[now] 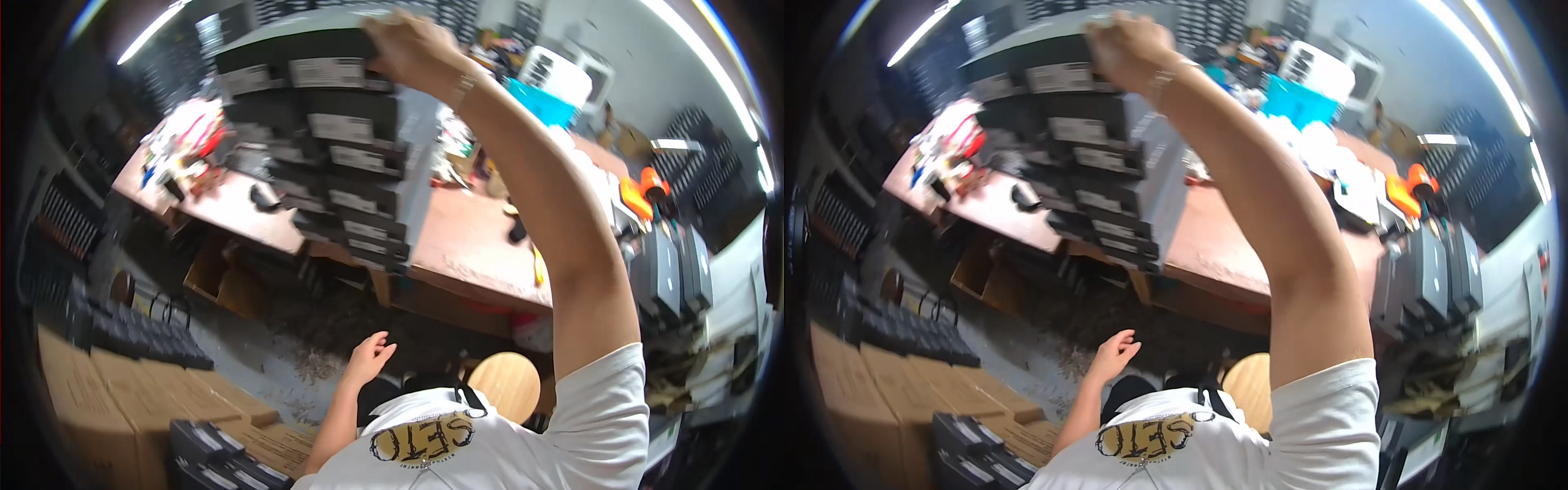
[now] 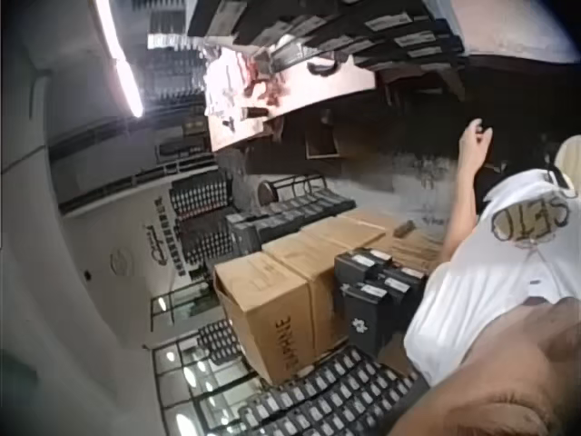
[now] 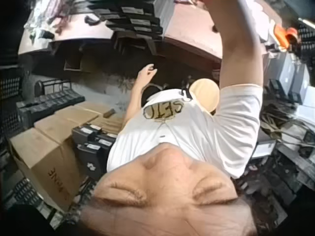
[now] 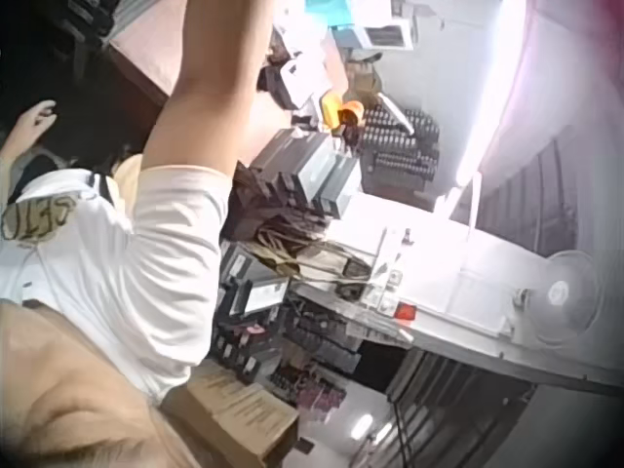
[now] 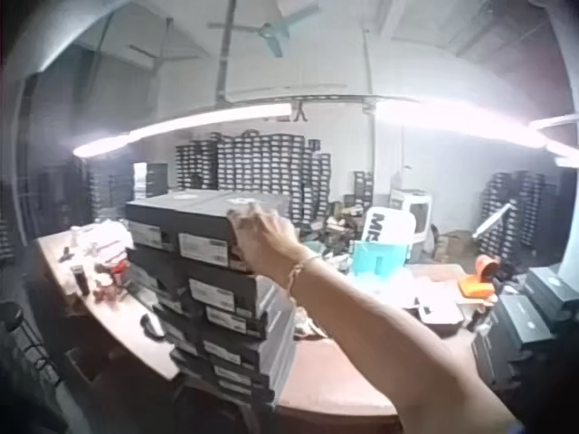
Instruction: Packing finished shoes into boxes with tissue paper and organizing stacked boxes on a workbench.
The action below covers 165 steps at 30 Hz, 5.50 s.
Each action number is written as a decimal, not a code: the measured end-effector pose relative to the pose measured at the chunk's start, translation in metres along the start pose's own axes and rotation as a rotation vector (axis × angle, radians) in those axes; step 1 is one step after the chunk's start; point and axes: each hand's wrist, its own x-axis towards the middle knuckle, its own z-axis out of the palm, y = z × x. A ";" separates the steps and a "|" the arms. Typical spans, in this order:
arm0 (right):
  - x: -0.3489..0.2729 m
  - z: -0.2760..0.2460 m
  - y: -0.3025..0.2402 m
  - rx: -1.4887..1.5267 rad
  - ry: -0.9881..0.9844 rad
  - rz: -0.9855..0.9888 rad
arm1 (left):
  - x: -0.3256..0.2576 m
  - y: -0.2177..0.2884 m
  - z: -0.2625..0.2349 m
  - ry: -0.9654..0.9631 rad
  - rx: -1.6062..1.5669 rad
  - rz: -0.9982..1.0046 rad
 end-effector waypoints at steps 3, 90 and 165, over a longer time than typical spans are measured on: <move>0.005 0.014 0.006 -0.202 -0.013 0.090 | 0.036 0.023 0.022 -0.239 0.121 0.090; -0.923 -0.034 0.197 1.263 1.008 2.139 | 0.235 0.240 0.728 -1.242 -0.243 -0.354; -0.538 0.027 0.142 0.816 -0.812 0.153 | 0.178 0.145 0.327 -0.391 -1.019 -0.446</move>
